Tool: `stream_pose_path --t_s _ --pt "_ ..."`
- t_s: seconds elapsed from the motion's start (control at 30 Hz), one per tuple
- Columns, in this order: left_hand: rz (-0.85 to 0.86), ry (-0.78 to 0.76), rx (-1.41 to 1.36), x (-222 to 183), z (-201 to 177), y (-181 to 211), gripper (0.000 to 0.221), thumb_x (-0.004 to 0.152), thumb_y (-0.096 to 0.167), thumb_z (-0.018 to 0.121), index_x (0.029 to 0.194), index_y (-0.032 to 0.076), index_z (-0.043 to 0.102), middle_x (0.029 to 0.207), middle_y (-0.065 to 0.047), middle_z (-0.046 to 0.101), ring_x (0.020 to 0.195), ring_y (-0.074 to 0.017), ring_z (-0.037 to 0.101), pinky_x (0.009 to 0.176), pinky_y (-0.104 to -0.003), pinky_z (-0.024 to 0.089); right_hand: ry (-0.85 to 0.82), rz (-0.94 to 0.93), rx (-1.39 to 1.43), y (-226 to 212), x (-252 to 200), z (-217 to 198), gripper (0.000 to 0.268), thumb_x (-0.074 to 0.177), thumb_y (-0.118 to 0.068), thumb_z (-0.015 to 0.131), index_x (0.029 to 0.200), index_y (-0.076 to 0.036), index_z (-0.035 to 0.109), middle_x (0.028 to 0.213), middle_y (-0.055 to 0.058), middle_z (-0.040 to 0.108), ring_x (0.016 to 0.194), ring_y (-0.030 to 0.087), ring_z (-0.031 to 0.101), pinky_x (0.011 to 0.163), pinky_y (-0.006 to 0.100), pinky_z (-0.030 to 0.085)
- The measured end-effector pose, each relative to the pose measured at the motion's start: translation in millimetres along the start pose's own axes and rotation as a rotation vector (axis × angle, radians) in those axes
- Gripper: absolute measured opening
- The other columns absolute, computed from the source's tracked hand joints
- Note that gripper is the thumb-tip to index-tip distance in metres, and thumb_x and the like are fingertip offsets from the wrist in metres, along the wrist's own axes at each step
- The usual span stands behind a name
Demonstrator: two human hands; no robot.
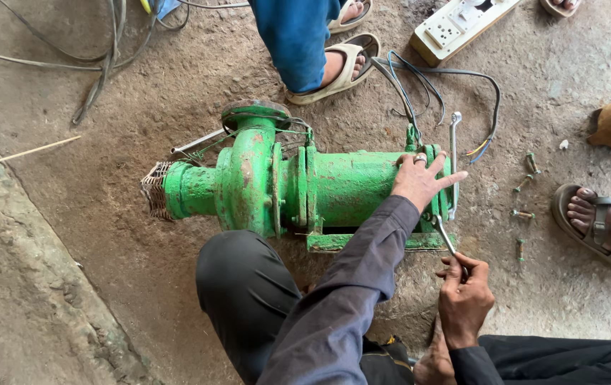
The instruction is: The person uses a wrench to tighten bolts on a green water pump while seated on the floor. The person holds the pump steady with one hand and turns the wrench with the other, repeating the action on multiple bolts.
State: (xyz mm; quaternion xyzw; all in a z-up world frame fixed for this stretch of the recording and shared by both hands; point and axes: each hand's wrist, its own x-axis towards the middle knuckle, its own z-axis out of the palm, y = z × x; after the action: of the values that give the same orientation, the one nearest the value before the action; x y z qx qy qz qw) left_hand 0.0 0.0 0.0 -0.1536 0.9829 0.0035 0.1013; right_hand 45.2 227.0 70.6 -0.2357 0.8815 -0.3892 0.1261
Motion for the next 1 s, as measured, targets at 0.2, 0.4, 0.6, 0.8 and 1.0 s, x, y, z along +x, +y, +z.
stream_pose_path --t_s 0.2,0.4,0.6,0.8,1.0 --pt "0.000 0.000 0.014 -2 -4 -1 0.084 0.099 0.019 0.056 0.156 0.062 0.011 0.167 -0.010 0.030 0.119 -0.0306 0.062 0.093 -0.056 0.045 0.059 -0.111 -0.055 9 -4 13 0.014 0.108 -0.014 0.060 0.113 -0.002 0.060 0.097 0.009 0.078 0.080 0.017 0.076 0.063 0.031 0.058" --pt "0.004 -0.022 -0.004 -3 -9 -2 0.085 0.097 0.024 0.060 0.155 0.062 0.011 0.167 -0.010 0.028 0.120 -0.0312 0.062 0.092 -0.057 0.046 0.055 -0.194 -0.340 8 -6 21 0.017 0.107 -0.013 0.059 0.121 -0.004 0.062 0.073 0.009 0.070 0.057 0.020 0.065 0.055 0.035 0.050" --pt "0.018 -0.077 0.000 0 -4 -1 0.087 0.095 0.027 0.060 0.158 0.059 0.009 0.167 -0.012 0.025 0.126 -0.0330 0.058 0.094 -0.058 0.045 -0.042 -0.193 -0.380 -15 48 13 0.020 0.111 -0.012 0.057 0.128 -0.003 0.056 0.064 0.014 0.065 0.048 0.026 0.058 0.048 0.036 0.046" --pt "0.009 -0.034 -0.026 -1 -12 -2 0.076 0.100 0.032 0.057 0.154 0.062 0.011 0.167 -0.010 0.026 0.131 -0.0327 0.055 0.095 -0.059 0.044 -0.058 -0.449 -0.338 -47 85 12 0.015 0.107 -0.011 0.059 0.117 -0.002 0.054 0.077 0.015 0.070 0.058 0.025 0.066 0.053 0.038 0.050" --pt "0.065 -0.206 0.086 -9 -31 -5 0.068 0.092 0.024 0.065 0.151 0.048 0.040 0.168 -0.010 0.020 0.134 -0.0335 0.048 0.090 -0.056 0.045 -0.324 -0.290 -0.451 -54 132 19 0.015 0.109 -0.014 0.055 0.117 -0.002 0.054 0.075 0.017 0.069 0.059 0.032 0.067 0.053 0.041 0.054"
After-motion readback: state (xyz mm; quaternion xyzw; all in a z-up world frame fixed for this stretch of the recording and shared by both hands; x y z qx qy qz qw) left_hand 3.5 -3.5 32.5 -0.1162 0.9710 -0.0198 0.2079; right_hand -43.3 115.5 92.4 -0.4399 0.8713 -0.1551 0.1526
